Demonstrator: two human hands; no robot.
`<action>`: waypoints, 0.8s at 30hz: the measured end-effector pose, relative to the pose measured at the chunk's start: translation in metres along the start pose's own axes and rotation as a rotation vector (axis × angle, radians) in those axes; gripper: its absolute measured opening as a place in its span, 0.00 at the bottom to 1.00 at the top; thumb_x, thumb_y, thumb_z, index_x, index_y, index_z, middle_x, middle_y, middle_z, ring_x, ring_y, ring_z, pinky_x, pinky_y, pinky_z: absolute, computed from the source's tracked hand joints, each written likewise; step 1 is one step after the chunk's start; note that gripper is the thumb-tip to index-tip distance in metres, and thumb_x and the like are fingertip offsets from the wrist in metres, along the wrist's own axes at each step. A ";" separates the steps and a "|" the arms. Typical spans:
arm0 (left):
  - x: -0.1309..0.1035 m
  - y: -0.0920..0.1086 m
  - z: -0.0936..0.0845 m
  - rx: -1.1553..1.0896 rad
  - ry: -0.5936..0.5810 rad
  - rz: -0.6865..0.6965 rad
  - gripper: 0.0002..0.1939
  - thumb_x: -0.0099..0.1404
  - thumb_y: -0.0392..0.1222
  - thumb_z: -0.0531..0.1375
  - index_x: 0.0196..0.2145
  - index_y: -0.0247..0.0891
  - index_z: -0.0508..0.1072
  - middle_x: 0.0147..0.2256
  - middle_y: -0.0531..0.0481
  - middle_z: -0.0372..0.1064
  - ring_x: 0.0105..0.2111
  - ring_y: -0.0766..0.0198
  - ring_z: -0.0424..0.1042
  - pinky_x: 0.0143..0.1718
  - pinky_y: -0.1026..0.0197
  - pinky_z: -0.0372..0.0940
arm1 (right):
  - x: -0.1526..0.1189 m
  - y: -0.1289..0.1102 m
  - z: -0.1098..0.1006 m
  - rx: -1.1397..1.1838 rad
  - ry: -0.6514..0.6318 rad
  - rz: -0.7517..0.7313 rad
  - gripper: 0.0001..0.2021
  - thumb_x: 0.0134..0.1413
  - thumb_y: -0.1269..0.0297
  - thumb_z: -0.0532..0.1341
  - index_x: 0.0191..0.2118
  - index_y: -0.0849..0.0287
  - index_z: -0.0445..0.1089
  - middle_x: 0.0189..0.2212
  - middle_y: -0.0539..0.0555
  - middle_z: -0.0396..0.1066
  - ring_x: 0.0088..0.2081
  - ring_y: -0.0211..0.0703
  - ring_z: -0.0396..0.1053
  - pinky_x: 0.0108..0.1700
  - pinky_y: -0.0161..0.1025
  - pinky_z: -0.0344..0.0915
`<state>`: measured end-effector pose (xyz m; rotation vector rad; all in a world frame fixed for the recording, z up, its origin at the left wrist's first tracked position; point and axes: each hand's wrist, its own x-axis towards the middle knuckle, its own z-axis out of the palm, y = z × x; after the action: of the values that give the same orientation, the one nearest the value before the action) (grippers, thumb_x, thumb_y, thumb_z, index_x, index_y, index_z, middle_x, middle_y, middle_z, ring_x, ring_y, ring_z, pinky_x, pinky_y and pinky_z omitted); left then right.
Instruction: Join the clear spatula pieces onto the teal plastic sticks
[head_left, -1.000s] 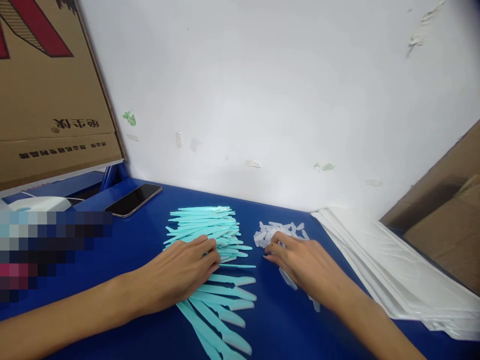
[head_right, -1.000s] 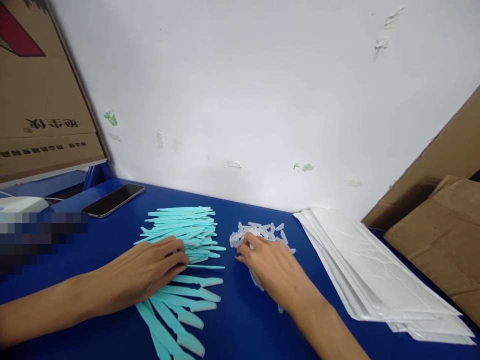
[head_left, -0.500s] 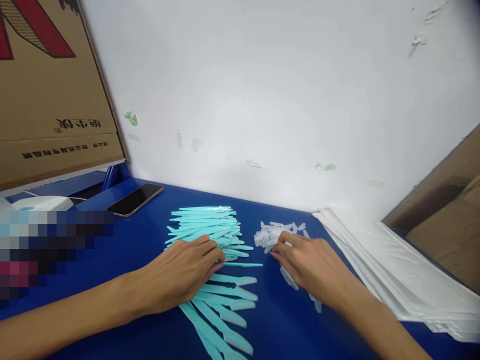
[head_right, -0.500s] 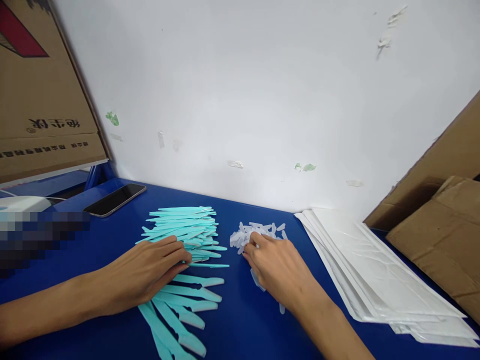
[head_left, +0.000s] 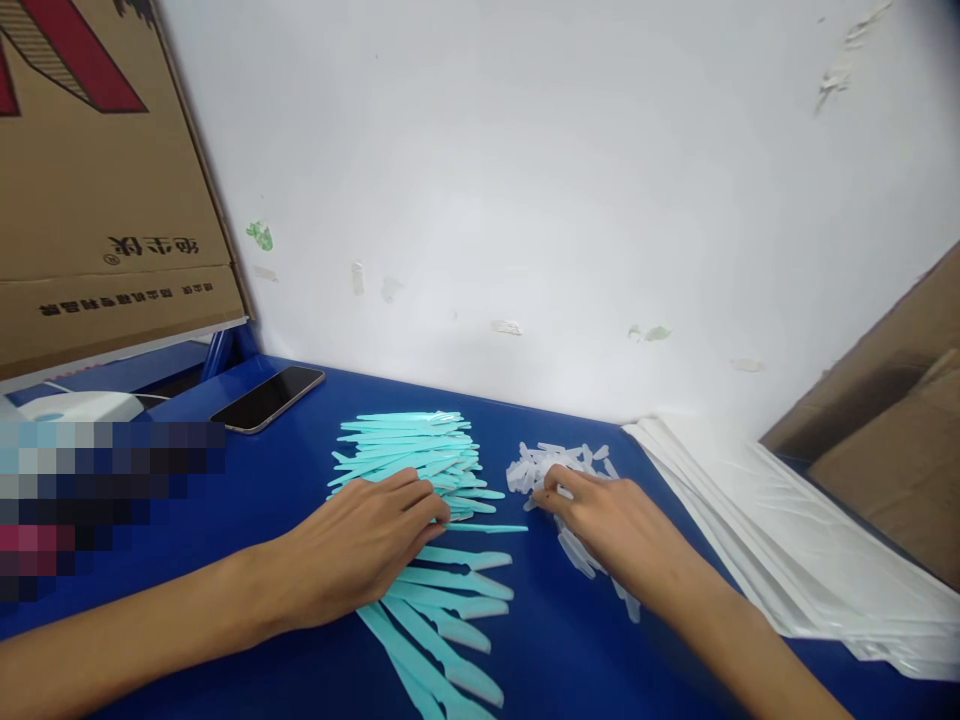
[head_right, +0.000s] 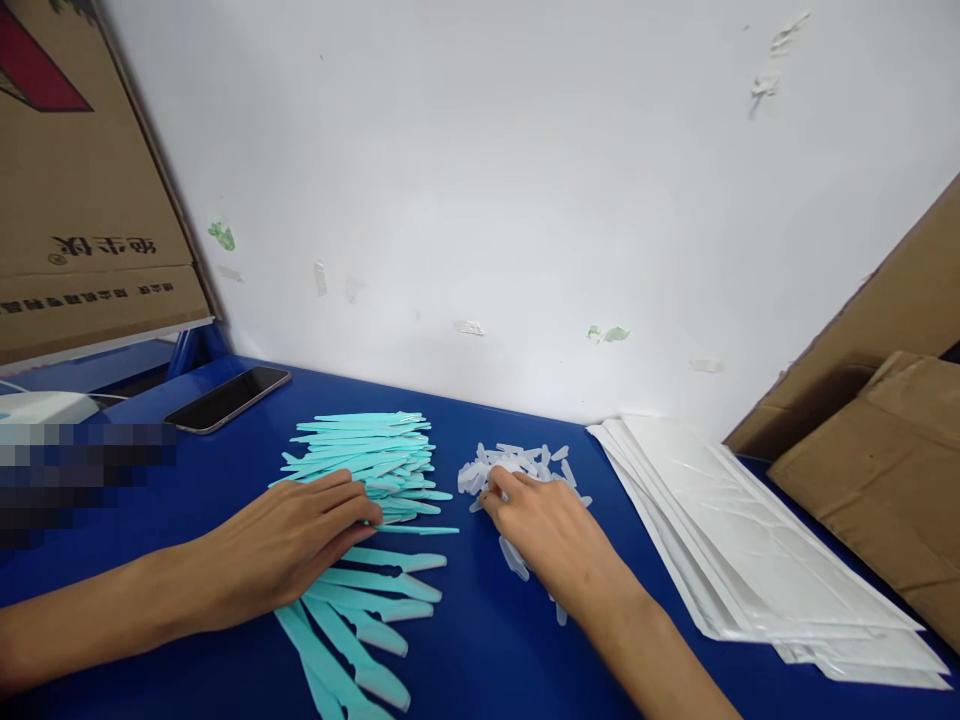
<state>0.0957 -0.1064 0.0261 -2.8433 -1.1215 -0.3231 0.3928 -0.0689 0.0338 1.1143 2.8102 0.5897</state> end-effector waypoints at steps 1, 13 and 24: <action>0.000 0.000 0.001 -0.005 0.010 -0.004 0.10 0.78 0.36 0.48 0.44 0.39 0.68 0.36 0.49 0.69 0.34 0.59 0.64 0.28 0.60 0.53 | 0.000 -0.001 0.000 -0.007 0.013 -0.012 0.33 0.38 0.92 0.57 0.49 0.56 0.74 0.44 0.53 0.74 0.33 0.41 0.77 0.22 0.36 0.52; -0.004 -0.001 -0.002 -0.178 0.054 -0.143 0.13 0.77 0.34 0.45 0.54 0.43 0.63 0.42 0.48 0.66 0.36 0.60 0.66 0.32 0.60 0.58 | 0.005 -0.015 -0.005 -0.113 0.094 -0.085 0.22 0.42 0.90 0.57 0.41 0.60 0.71 0.39 0.54 0.74 0.27 0.38 0.73 0.19 0.37 0.49; 0.003 -0.007 0.003 -0.067 0.040 -0.174 0.15 0.80 0.40 0.44 0.42 0.39 0.69 0.34 0.50 0.66 0.28 0.61 0.64 0.27 0.60 0.52 | -0.005 -0.011 -0.006 0.264 0.255 0.032 0.14 0.69 0.71 0.55 0.56 0.53 0.71 0.35 0.54 0.80 0.28 0.40 0.77 0.26 0.32 0.61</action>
<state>0.0933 -0.0992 0.0240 -2.7873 -1.3782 -0.4333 0.3883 -0.0810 0.0346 1.2048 3.1696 0.3957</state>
